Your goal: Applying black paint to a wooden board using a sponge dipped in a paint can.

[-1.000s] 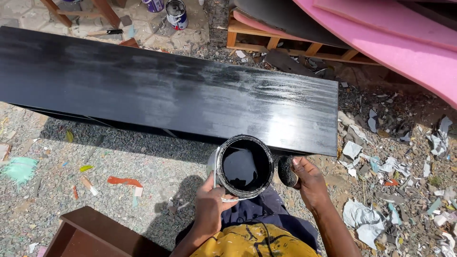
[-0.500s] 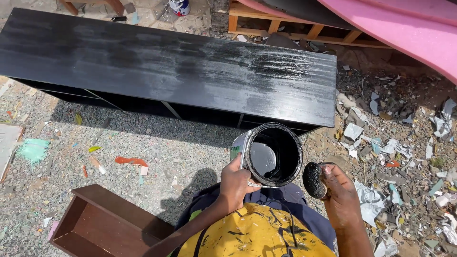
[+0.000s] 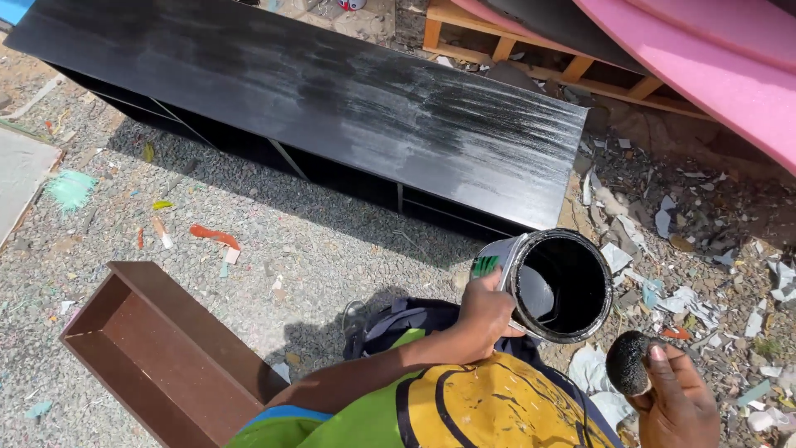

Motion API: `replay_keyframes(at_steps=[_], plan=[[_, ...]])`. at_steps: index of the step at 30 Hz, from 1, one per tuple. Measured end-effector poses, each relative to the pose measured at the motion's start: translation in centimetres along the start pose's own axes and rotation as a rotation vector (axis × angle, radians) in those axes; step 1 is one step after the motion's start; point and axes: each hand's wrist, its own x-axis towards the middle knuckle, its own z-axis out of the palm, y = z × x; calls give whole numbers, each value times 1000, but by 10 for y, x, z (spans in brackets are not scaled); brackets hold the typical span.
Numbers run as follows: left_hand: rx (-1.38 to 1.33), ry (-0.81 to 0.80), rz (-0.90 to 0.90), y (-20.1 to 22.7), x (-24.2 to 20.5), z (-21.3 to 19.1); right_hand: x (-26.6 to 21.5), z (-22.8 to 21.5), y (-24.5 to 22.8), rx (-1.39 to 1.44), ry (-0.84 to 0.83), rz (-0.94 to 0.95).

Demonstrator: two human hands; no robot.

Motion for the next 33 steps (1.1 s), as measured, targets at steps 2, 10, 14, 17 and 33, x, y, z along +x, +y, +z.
replay_keyframes(at_steps=[2, 10, 14, 17, 33], plan=[[12, -29, -19, -8, -2, 33, 11, -34, 3, -13, 72, -15], [111, -179, -33, -27, 10, 128, 35, -110, 3, 18, 152, 78], [208, -204, -77, -29, 19, 161, 31, -117, 0, 91, 208, 112], [221, -230, -109, -30, 34, 183, 33, -123, -6, 126, 217, 128], [170, -320, -86, 34, 235, 295, 233, -77, -147, -31, 129, 268]])
